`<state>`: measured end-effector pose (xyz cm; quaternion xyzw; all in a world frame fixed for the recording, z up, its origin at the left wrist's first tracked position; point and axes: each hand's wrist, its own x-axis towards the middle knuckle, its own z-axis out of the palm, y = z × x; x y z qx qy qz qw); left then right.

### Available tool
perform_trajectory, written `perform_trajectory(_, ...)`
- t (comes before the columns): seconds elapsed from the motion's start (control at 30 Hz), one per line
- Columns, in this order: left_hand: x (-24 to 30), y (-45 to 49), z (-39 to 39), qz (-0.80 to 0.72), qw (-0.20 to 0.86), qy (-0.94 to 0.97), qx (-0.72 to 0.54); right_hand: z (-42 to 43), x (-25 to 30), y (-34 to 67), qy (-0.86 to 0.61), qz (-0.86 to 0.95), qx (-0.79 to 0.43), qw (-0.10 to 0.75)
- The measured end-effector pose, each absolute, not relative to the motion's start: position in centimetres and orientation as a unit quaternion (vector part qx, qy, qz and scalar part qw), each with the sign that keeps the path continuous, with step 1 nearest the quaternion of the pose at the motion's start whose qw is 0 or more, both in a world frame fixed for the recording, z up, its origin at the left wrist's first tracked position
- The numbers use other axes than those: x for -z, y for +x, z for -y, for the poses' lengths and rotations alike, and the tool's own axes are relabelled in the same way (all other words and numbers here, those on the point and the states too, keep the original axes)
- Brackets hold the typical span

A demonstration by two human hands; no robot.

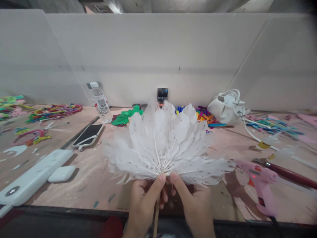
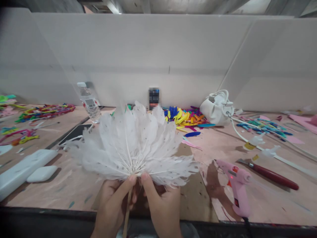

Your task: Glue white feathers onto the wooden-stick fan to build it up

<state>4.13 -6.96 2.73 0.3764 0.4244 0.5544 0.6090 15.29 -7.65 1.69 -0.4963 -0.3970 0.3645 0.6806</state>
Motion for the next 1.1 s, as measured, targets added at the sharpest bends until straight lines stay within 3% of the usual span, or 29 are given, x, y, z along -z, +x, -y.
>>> perform_trajectory(0.2, -3.0, 4.3, 6.9, -0.391, 0.637, 0.343, -0.568, 7.7, -2.1, 15.5, -0.499, 0.397, -0.362, 0.679)
perform_trajectory(0.53, -4.1, 5.0, 7.4, -0.503, 0.533, 0.410, -0.543, 7.7, -1.4, 16.0, -0.514, 0.405, -0.365, 0.662)
perform_trajectory(0.83, -3.9, 4.9, 7.0, -0.499, 0.534, 0.406, -0.549, 7.3, -1.0, 17.0, -0.437, 0.365, -0.422, 0.705)
perform_trajectory(1.1, -3.7, 4.8, 7.5, -0.472, 0.589, 0.390, -0.527, 7.4, -1.6, 18.1, -0.485, 0.406, -0.407, 0.659)
